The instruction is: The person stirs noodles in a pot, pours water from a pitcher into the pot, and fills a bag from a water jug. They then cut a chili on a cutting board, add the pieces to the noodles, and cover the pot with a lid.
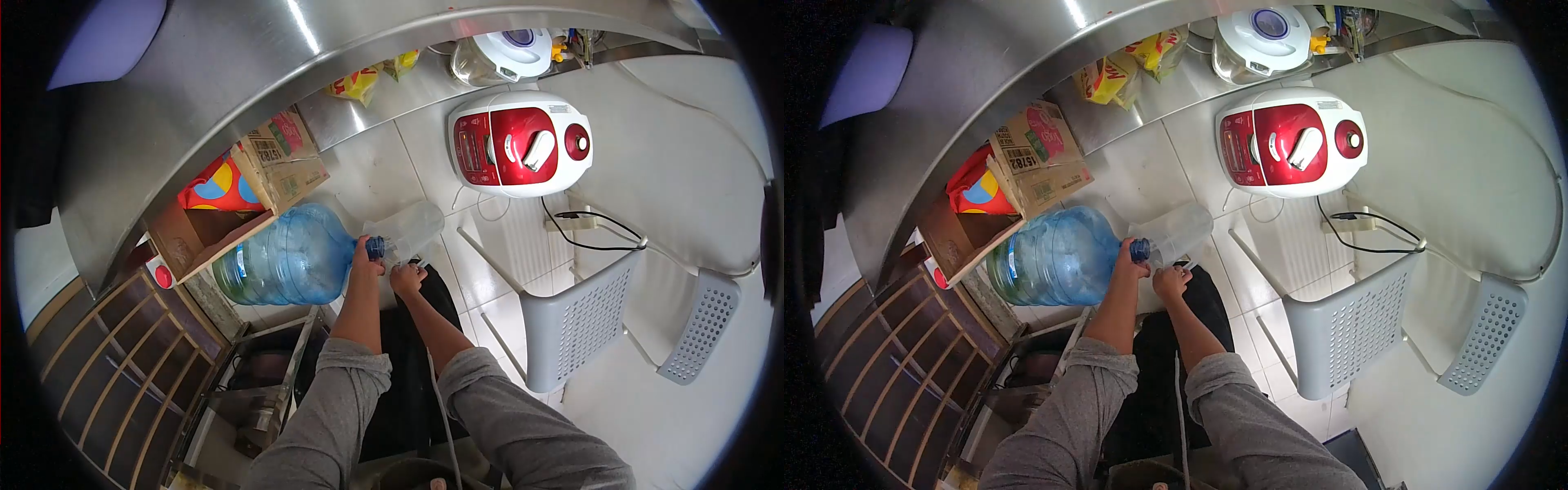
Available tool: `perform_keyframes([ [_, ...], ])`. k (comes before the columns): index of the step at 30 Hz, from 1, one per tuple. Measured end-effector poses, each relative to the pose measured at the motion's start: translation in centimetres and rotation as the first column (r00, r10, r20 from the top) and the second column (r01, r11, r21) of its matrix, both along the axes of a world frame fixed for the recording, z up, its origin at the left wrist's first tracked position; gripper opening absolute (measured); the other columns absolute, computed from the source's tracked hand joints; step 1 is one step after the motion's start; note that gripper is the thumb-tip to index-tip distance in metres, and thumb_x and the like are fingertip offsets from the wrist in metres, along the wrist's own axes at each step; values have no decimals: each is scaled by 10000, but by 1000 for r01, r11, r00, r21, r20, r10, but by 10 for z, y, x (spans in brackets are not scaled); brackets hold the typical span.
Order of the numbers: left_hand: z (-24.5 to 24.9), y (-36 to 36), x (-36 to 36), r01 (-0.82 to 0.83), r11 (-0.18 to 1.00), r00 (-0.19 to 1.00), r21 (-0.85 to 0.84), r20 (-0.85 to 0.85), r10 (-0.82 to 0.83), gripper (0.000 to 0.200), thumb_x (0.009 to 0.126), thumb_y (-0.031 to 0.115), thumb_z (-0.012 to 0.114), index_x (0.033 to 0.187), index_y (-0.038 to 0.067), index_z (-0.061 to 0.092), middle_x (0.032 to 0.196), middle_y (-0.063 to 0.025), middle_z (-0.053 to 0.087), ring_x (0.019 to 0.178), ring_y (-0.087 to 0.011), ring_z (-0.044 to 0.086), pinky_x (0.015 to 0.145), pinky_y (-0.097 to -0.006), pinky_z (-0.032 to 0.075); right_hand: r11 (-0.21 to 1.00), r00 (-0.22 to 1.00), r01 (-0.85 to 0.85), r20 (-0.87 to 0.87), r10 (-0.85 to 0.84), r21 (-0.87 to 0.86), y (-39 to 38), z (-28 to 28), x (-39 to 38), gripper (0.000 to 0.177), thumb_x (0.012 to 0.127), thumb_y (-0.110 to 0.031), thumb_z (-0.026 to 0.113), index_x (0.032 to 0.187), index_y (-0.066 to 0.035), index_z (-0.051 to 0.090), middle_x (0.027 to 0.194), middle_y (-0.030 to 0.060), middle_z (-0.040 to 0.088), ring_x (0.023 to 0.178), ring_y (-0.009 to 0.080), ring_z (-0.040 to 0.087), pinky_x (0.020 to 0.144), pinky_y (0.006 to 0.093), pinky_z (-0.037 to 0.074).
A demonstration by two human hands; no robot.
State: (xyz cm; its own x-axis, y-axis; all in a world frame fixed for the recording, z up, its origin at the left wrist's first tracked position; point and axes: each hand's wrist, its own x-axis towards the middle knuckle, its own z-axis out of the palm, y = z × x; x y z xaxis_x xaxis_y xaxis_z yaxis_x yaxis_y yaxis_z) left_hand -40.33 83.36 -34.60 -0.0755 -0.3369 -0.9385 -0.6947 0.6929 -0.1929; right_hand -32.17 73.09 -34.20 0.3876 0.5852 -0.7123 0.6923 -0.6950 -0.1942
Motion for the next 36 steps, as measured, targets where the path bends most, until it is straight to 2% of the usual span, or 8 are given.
perform_keyframes([
  [4,-3,-5,-3,54,994,997,97,45,-58,385,539,432,744,743,234,484,723,50,432,678,-126,405,623,-338,267,999,999,35,38,-36,39,5,5,1,416,838,-291,387,843,45,632,984,229,599,1041,302,495,951,456,209],
  [6,-6,-4,-5,65,998,996,19,62,-66,383,540,439,741,740,237,485,704,53,425,660,-129,400,611,-335,256,971,984,-58,-176,17,-234,13,8,10,444,830,-322,444,1039,39,595,1215,179,489,1210,354,303,1006,448,237],
  [12,0,-8,-6,50,995,996,83,74,-56,313,573,433,720,720,241,522,678,66,447,659,-118,384,642,-331,241,999,998,-23,-64,21,-34,12,26,7,416,837,-303,409,899,50,622,1065,207,568,1081,329,456,956,436,213],
  [19,8,-10,-8,45,997,998,68,35,-47,288,589,419,714,695,243,513,665,74,466,625,-121,376,607,-333,242,977,981,96,-146,-125,-189,22,40,8,422,822,-318,469,1018,31,605,1207,158,490,1214,370,275,962,474,317],
  [22,7,-11,-10,41,998,999,43,30,-42,291,597,403,713,702,228,505,669,65,456,621,-126,372,600,-336,244,988,980,97,-159,-117,-124,20,42,7,465,846,-335,416,973,71,603,1158,201,517,1178,344,355,1006,437,199],
  [29,14,-14,-8,38,995,999,87,-3,-38,346,564,403,732,719,207,493,684,44,437,614,-131,366,615,-340,254,980,980,-37,-198,-2,-194,16,29,8,456,851,-332,403,1013,45,602,1205,190,493,1214,356,297,1010,438,230],
  [32,15,-15,-8,22,994,1000,105,15,-23,354,552,402,740,716,209,492,675,46,423,618,-127,366,620,-341,254,970,970,121,-184,-160,-210,20,40,7,450,829,-318,455,1067,44,577,1256,167,455,1236,368,245,978,483,295],
  [36,12,-18,-8,28,994,1000,105,9,-29,334,566,412,730,695,213,495,649,49,422,599,-121,367,619,-346,246,992,987,105,-118,-113,-67,14,33,4,424,851,-289,401,941,69,609,1109,228,547,1155,347,392,1000,445,185],
])
